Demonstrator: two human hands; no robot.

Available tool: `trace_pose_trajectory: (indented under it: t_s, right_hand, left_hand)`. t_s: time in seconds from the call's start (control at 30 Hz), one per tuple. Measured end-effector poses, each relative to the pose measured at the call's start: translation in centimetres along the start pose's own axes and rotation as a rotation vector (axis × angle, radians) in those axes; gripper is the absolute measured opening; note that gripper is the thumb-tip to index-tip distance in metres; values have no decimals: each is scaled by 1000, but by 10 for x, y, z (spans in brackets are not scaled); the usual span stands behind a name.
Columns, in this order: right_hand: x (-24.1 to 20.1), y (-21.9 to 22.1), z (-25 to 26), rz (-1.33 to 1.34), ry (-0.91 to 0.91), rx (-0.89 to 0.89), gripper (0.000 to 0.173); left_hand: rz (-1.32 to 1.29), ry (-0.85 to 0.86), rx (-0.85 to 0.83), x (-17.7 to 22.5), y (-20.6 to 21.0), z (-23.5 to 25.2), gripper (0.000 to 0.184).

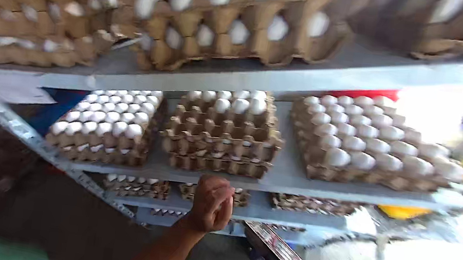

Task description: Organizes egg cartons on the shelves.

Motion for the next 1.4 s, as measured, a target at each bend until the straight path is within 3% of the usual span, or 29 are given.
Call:
trace_pose_trajectory:
  t_s: [0.07, 0.13, 0.23, 0.33, 0.4, 0.53, 0.7, 0.93, 1.03, 1.13, 1.2, 1.3, 1.4]
  right_hand:
    - [-11, -4, 34, -115, -32, -4, 49]
    - [-8, -8, 77, -277, -7, -80, 55]
    - [2, -1, 126, -284, 202, -258, 70]
    - [37, 16, 165, -183, 444, -414, 85]
    - [51, 24, 177, -174, 529, -470, 87]
    - [50, 22, 186, -311, 480, -528, 83]
    - [46, 15, 190, -52, 588, -520, 65]
    - [13, -6, 168, 241, 518, -438, 45]
    - [-5, -19, 151, 430, 391, -521, 37]
    - [-37, -24, 130, 656, 244, -761, 39]
    - [-90, -23, 96, 775, 229, -813, 48]
    - [-173, -11, 42, 846, 197, -756, 55]
    - [-151, 27, 47, 1026, -161, -938, 40]
  left_hand:
    - [-189, 99, -279, 30, 39, 25, 21]
    - [-253, 16, -485, 52, 83, 53, 30]
    - [-308, -477, -617, 52, 154, 85, 41]
    - [-291, -984, -643, 18, 224, 104, 62]
    - [-303, -1218, -623, 2, 255, 110, 69]
    - [-292, -1340, -500, -9, 275, 117, 65]
    - [-344, -1560, -298, -24, 273, 123, 60]
    - [-208, -1371, -428, 1, 245, 156, 49]
    - [-230, -1249, -448, 21, 211, 169, 48]
    - [-290, -1217, -419, 42, 163, 181, 43]
    - [-353, -1222, -371, 56, 127, 186, 38]
    - [-401, -1173, -283, 58, 71, 184, 31]
    - [-411, -1125, -193, 52, 13, 175, 29]
Point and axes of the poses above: each hand's wrist, its own z-axis towards the middle knuckle, its own y-axis out of the palm, x = y × z, the point moved 4 cm from there along z, towards the middle knuckle, and after that the axes turned 1 degree about -x, right-handed, at the moved point
